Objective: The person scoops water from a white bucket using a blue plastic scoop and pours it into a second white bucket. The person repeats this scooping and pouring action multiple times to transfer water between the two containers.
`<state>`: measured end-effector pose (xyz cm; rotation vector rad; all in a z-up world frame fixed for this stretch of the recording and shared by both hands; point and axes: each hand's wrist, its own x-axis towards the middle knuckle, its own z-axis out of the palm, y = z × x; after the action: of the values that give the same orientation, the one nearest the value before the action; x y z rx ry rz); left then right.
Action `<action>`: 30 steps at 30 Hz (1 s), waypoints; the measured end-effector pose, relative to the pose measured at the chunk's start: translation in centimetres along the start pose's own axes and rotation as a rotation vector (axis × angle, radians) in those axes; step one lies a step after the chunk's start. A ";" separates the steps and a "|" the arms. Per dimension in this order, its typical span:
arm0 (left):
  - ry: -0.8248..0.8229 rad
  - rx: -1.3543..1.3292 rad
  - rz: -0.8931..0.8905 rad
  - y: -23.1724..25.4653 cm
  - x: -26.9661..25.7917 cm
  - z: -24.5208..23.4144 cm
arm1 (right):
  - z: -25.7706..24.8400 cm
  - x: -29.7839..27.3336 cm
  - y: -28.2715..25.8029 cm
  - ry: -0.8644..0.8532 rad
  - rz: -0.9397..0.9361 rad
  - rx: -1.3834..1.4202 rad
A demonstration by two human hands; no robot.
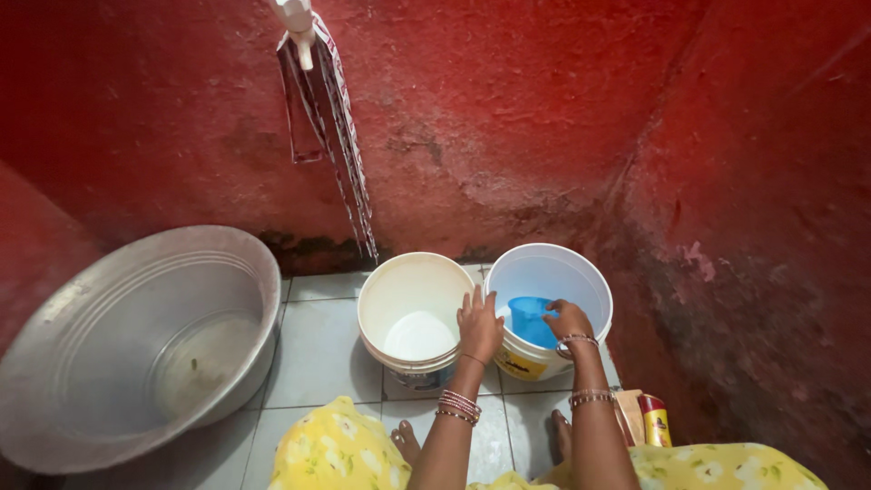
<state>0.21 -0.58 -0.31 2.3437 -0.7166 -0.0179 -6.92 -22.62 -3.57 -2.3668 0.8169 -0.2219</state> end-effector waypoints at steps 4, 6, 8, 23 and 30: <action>-0.081 0.120 0.090 -1.1 -0.7 2.0 | 2.1 1.9 -2.3 -0.438 -0.106 -0.482; -0.022 0.194 0.155 -1.6 -1.1 2.8 | 3.4 1.3 -2.9 -0.581 -0.174 -0.561; -0.026 0.148 0.170 -2.0 -1.2 2.8 | 4.0 1.2 -3.4 -0.669 -0.124 -0.576; -0.127 0.455 0.162 0.3 -2.2 0.7 | 5.7 4.1 -5.6 -0.364 -0.208 -0.693; -0.191 0.527 0.120 0.7 -1.8 0.8 | 6.3 4.4 -5.2 -0.363 -0.235 -0.843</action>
<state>-1.87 -0.60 -0.80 2.8186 -1.0581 0.0006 1.32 -18.92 -5.63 -3.1426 0.4972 0.5569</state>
